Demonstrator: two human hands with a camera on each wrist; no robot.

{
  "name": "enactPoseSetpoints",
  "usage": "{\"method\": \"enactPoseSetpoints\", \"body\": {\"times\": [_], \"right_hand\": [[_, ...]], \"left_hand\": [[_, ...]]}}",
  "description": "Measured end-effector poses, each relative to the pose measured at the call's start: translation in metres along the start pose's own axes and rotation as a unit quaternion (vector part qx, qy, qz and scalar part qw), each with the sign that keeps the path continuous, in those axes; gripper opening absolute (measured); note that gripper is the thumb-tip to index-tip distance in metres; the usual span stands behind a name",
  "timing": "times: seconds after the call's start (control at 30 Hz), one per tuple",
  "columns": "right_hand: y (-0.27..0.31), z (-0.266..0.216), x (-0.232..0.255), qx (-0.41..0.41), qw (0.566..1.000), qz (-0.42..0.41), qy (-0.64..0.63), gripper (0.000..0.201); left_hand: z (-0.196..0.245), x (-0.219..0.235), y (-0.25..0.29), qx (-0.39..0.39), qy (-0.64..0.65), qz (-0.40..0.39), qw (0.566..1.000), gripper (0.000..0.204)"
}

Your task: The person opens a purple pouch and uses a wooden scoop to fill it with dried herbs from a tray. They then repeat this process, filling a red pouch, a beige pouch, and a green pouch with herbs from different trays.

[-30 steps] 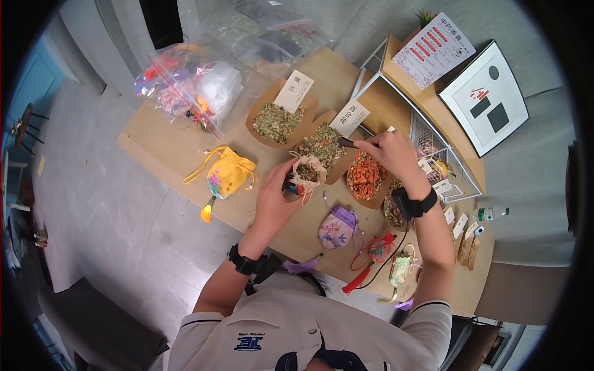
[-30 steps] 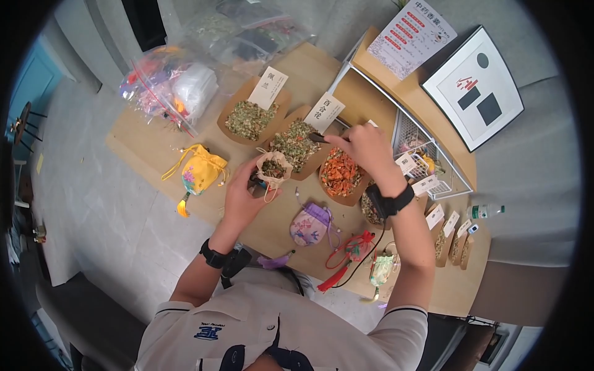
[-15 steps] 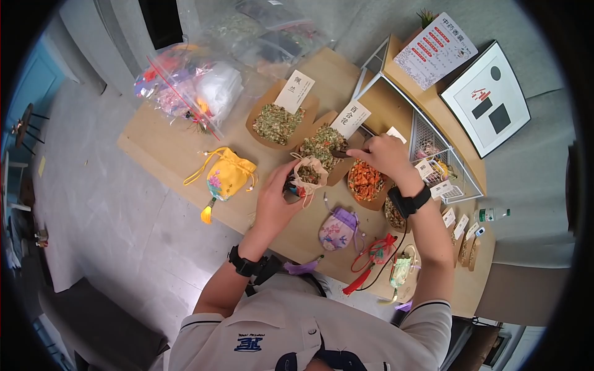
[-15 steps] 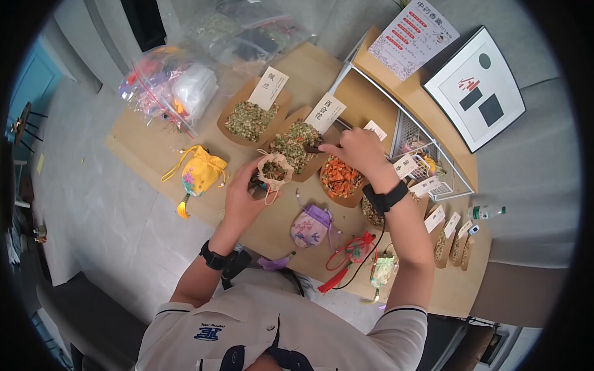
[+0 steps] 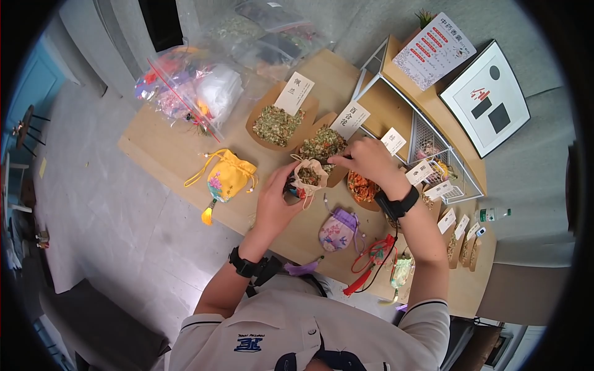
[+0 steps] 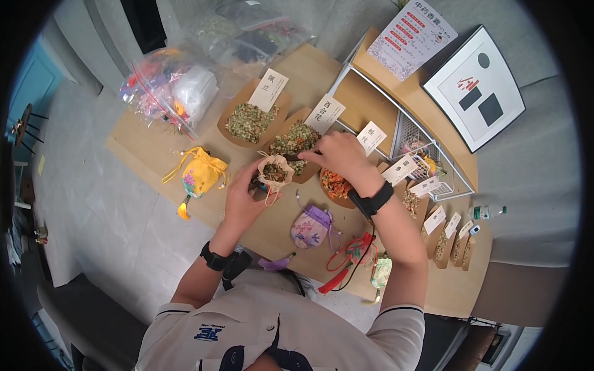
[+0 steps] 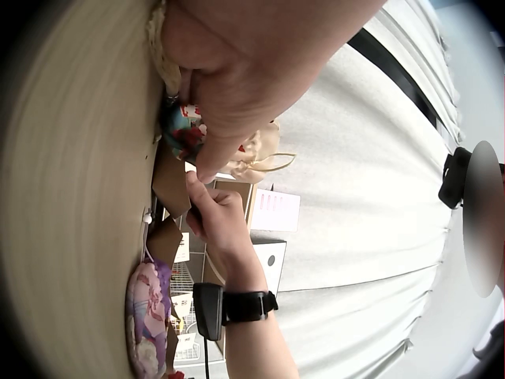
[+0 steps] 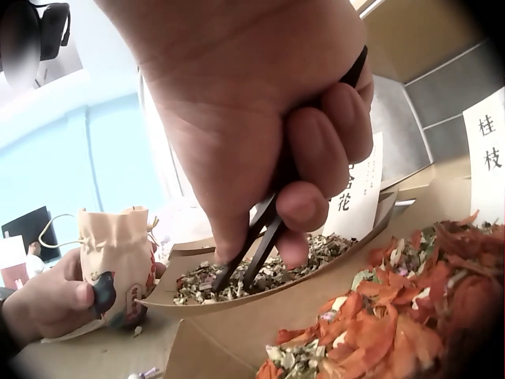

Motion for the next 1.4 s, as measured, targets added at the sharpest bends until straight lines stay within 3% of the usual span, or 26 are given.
{"method": "enactPoseSetpoints", "body": {"times": [0.23,0.53,0.63,0.83,0.93,1.13,1.23,1.33,1.4], "right_hand": [[0.005,-0.007,-0.003,0.032,0.998,0.019,0.054,0.051],[0.012,0.004,0.004,-0.011,0.997,0.073,0.037,0.042],[0.015,0.003,0.015,-0.038,0.996,0.073,0.040,0.053],[0.025,-0.010,0.045,0.033,0.987,0.158,0.013,0.045],[0.031,-0.028,0.054,0.076,0.983,0.166,-0.021,0.047],[0.034,-0.050,0.043,0.127,0.979,0.142,0.064,0.057],[0.033,-0.052,0.047,0.118,0.981,0.139,0.065,0.056],[0.033,-0.045,0.052,0.098,0.985,0.137,0.034,0.043],[0.029,-0.030,0.054,0.053,0.991,0.123,0.026,0.043]], "left_hand": [[0.002,0.001,0.000,-0.005,-0.010,-0.001,1.000,0.076],[0.003,0.001,-0.001,-0.003,0.000,-0.004,1.000,0.077],[0.001,0.001,0.000,-0.003,-0.002,-0.003,1.000,0.077],[0.000,0.000,0.000,-0.002,0.002,-0.002,1.000,0.077],[0.003,0.001,0.000,0.002,0.004,-0.003,1.000,0.077],[0.001,0.001,0.000,-0.003,-0.001,0.002,1.000,0.078],[0.003,0.002,-0.001,-0.011,0.007,0.003,1.000,0.078],[0.003,0.002,-0.001,-0.004,0.001,0.000,1.000,0.078],[0.003,0.002,-0.001,-0.004,0.007,-0.002,1.000,0.078]]}}
Point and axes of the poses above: each hand's wrist, its own y-axis away from the middle knuckle, its own x-axis out of the back of the hand, z = x × y, the point moved 2 cm from there along -y, towards the middle knuckle, and after that the axes turned 3 degrees about x, right-handed, at the moved point
